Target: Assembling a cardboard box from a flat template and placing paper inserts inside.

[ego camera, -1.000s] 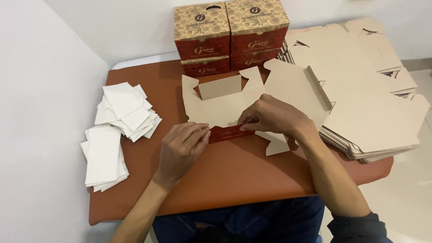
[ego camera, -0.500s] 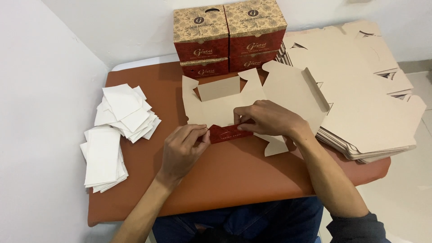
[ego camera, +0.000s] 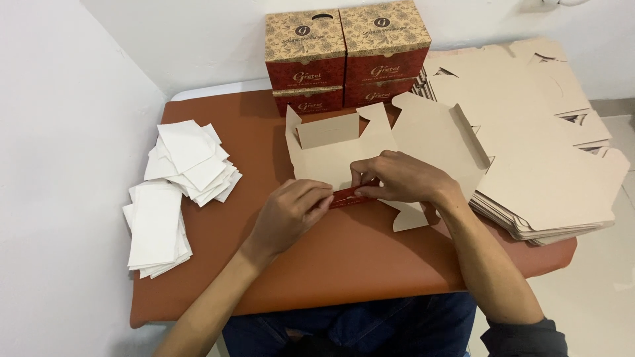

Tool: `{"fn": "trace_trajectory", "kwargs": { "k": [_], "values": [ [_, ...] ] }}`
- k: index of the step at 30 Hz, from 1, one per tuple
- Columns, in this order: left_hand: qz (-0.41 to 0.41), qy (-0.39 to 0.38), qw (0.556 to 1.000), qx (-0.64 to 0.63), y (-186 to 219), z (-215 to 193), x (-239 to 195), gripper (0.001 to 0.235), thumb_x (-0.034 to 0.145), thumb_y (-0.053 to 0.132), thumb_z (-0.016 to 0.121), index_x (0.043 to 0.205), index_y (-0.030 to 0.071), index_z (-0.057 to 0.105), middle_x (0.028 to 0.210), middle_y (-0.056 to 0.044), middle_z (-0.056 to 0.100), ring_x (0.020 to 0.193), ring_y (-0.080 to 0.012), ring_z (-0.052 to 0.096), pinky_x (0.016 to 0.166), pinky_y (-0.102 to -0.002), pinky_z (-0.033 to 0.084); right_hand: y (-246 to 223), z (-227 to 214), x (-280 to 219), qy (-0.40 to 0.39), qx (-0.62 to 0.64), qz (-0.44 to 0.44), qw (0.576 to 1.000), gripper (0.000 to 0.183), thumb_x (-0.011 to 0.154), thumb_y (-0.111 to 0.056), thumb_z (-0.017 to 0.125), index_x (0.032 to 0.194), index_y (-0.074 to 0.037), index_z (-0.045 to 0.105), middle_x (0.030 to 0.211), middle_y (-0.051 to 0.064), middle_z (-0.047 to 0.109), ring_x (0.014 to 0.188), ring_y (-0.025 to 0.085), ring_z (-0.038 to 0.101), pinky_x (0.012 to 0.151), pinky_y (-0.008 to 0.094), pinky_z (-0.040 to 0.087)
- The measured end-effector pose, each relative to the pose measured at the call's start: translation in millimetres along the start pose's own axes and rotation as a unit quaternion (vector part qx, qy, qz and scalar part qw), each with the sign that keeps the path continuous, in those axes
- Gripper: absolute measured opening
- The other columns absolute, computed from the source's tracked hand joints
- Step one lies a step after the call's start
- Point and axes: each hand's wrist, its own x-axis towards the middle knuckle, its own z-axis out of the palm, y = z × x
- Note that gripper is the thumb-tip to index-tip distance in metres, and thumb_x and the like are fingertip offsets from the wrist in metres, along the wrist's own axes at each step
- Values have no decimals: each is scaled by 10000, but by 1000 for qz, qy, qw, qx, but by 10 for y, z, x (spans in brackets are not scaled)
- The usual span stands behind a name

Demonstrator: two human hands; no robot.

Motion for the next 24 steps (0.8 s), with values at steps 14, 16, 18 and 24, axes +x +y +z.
{"fn": "trace_trajectory", "kwargs": {
  "k": [14, 16, 18, 24],
  "values": [
    [-31, -96, 989, -109, -269, 162, 65, 174, 988, 109, 782, 1156, 64, 787, 940, -122, 819, 910, -265, 801, 1004, -398, 546, -39, 10, -25, -6, 16, 35, 999, 97, 995, -198, 716, 1091, -183, 708, 1003, 77, 877, 1024, 306, 830, 944, 465, 620],
    [-16, -111, 989, -101, -327, 178, 33, 176, 1007, 141, 774, 1175, 89, 785, 980, -104, 823, 930, -249, 800, 1027, -393, 518, -89, -38, -90, 1, 4, 31, 1000, 153, 992, -223, 726, 1142, -198, 708, 1053, 92, 869, 1067, 317, 821, 974, 488, 609],
    [-4, -114, 990, -84, -379, 178, -15, 186, 1027, 175, 760, 1208, 144, 787, 1003, -40, 839, 942, -189, 800, 1056, -348, 469, -192, -187, -231, 1, 68, 12, 998, 412, 957, -229, 736, 1352, -164, 641, 1280, 122, 833, 1246, 387, 746, 1117, 552, 541],
    [57, -74, 992, -79, -507, 348, -82, 158, 1041, 200, 754, 1186, 139, 742, 850, 27, 770, 695, -189, 517, 965, -325, 411, 213, 242, -777, -17, -98, 54, 994, 1121, 714, 199, 575, 1662, -339, 313, 1667, -94, 459, 1603, 249, 271, 1302, 497, 179]
  ]
}}
